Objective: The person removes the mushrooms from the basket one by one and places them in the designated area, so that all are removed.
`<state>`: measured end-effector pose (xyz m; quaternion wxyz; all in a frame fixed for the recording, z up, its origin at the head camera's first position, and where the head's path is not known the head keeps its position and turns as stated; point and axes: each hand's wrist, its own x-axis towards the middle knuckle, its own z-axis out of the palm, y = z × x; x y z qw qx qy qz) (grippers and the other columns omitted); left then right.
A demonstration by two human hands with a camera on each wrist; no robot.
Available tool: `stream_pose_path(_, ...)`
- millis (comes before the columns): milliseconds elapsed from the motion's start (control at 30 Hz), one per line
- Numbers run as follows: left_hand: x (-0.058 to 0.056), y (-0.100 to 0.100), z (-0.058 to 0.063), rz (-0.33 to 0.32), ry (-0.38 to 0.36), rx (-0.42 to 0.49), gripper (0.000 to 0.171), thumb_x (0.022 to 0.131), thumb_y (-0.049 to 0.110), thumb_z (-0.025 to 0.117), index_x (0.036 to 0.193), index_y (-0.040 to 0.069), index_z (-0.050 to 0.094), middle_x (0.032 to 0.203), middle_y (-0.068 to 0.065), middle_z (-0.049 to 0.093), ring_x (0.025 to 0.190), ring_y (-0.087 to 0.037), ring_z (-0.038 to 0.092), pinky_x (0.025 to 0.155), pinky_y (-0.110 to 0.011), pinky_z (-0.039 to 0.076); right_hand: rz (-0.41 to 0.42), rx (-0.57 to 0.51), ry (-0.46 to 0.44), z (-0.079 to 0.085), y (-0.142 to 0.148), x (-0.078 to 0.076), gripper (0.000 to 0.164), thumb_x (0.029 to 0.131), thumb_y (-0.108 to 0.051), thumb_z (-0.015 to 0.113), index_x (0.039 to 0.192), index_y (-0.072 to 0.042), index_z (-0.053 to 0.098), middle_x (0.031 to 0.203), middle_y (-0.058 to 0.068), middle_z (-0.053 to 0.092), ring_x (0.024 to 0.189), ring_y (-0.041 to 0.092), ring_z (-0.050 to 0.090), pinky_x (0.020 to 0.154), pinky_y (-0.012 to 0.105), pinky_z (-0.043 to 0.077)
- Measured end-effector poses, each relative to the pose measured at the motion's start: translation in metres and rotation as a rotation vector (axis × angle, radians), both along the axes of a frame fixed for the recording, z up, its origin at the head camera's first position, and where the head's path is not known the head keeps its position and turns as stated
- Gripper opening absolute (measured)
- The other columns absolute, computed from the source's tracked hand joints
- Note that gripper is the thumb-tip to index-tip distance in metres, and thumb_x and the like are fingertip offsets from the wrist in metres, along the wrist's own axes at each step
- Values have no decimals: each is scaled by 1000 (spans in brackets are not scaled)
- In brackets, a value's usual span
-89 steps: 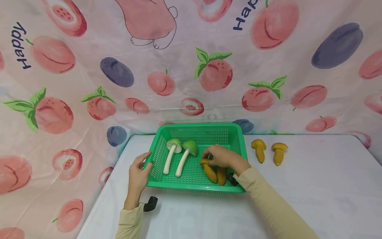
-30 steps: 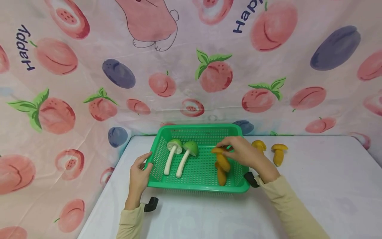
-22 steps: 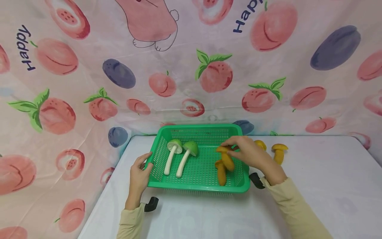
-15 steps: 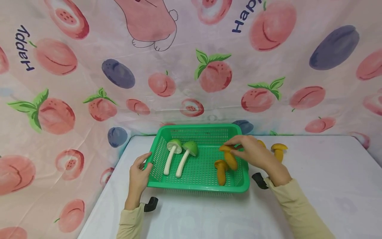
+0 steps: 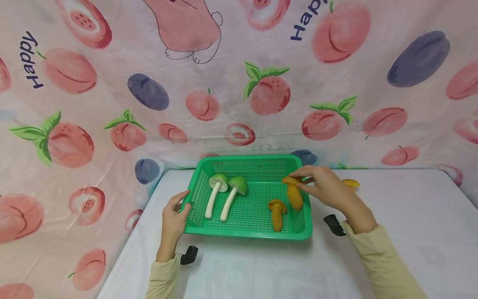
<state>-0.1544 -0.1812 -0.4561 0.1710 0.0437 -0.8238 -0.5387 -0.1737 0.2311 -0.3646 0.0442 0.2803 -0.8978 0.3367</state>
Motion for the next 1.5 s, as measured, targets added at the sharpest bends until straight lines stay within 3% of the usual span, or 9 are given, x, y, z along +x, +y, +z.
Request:
stream_pose_path(200, 0, 0, 1, 1, 5, 2, 42, 91, 1, 57, 131, 9, 66, 135, -9, 59, 112, -31, 60, 96, -52, 47, -21, -9, -19, 3, 5, 2, 28, 90, -5, 70, 118, -8, 72, 110, 3, 73, 99, 25, 69, 82, 37, 58)
stream_pose_path(467, 0, 1, 2, 5, 6, 3, 42, 90, 0, 57, 130, 8, 66, 135, -9, 59, 113, -30, 59, 97, -52, 47, -83, 12, -79, 6, 12, 6, 32, 91, -3, 68, 123, 2, 67, 110, 12, 71, 99, 31, 67, 84, 45, 56)
stream_pose_path(1000, 0, 1, 1, 9, -2, 3, 42, 91, 1, 57, 130, 10, 66, 134, -8, 59, 109, -30, 59, 96, -52, 47, -129, 6, 27, -3, 32, 5, 33, 89, -2, 70, 122, 2, 68, 111, 17, 71, 98, 35, 68, 77, 43, 58)
stream_pose_path(1267, -1, 1, 0, 12, 1, 0, 42, 90, 1, 57, 130, 10, 66, 134, -8, 60, 110, -30, 60, 96, -52, 47, -195, 1, -55, -9, 40, 4, 34, 91, -5, 69, 123, 6, 66, 116, 24, 68, 102, 40, 67, 78, 42, 58)
stream_pose_path(1500, -1, 1, 1, 7, 3, 4, 43, 90, 0, 57, 131, 9, 66, 135, -9, 59, 114, -30, 59, 98, -52, 46, -232, 1, -111, -15, 54, 7, 33, 93, -8, 67, 125, 1, 66, 119, 24, 66, 101, 45, 67, 76, 44, 58)
